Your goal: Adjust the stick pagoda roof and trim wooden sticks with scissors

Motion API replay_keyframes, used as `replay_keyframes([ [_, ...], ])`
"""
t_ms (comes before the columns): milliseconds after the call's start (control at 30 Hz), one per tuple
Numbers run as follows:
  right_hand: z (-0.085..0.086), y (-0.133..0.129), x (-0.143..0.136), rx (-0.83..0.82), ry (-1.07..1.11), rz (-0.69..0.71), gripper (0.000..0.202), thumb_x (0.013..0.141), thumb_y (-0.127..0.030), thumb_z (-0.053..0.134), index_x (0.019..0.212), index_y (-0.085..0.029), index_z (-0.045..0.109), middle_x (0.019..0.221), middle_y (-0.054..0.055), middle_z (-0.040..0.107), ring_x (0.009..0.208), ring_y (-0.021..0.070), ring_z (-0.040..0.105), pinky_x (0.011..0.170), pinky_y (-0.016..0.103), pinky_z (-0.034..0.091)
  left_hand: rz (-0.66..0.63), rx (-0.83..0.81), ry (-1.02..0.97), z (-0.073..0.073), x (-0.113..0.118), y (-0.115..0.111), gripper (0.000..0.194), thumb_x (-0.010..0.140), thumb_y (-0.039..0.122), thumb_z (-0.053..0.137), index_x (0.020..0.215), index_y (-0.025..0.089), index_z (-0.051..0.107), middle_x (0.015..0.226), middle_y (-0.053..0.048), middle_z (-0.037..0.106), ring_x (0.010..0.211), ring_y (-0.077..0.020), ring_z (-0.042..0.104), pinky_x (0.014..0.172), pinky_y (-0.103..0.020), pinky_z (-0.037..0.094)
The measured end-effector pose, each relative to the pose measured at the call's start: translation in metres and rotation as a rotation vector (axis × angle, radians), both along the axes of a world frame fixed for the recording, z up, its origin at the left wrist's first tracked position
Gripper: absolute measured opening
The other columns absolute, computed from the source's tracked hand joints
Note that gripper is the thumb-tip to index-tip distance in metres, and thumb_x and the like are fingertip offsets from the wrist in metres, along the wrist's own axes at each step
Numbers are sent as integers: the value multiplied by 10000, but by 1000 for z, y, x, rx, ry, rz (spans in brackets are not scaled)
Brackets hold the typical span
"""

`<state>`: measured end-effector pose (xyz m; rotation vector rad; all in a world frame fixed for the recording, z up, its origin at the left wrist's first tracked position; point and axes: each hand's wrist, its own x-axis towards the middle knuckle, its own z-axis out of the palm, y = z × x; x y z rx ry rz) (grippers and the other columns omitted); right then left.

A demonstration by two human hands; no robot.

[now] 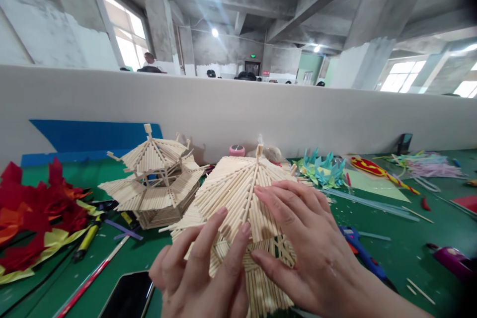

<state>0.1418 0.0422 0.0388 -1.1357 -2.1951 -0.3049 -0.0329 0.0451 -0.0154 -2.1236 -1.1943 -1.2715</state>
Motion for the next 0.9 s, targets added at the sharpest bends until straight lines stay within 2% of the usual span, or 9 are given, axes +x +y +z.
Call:
replay_keyframes([
  [533, 1, 3, -4, 43, 14, -10, 500, 772, -324, 524, 1228, -148, 424, 1173, 36, 535, 1117, 226, 375, 934, 384, 249, -7, 34, 15, -1, 5, 7, 275, 823, 276, 374, 1000, 286, 583, 1194, -74, 464, 958, -305, 427, 789, -475, 274],
  [700, 0, 5, -4, 63, 28, -13, 498, 771, -342, 528, 1221, -150, 434, 1153, 38, 550, 1100, 220, 393, 926, 377, 245, -22, -25, 20, 0, 3, 6, 275, 824, 361, 387, 1012, 307, 581, 1194, -66, 456, 965, -303, 417, 806, -470, 254],
  [900, -1, 6, -4, 64, 23, -17, 487, 773, -338, 527, 1216, -157, 439, 1159, 35, 552, 1100, 224, 399, 931, 384, 237, -23, -73, 92, 2, -1, 4, 281, 810, 305, 441, 1075, 307, 535, 1225, -75, 415, 1001, -308, 392, 820, -476, 262],
])
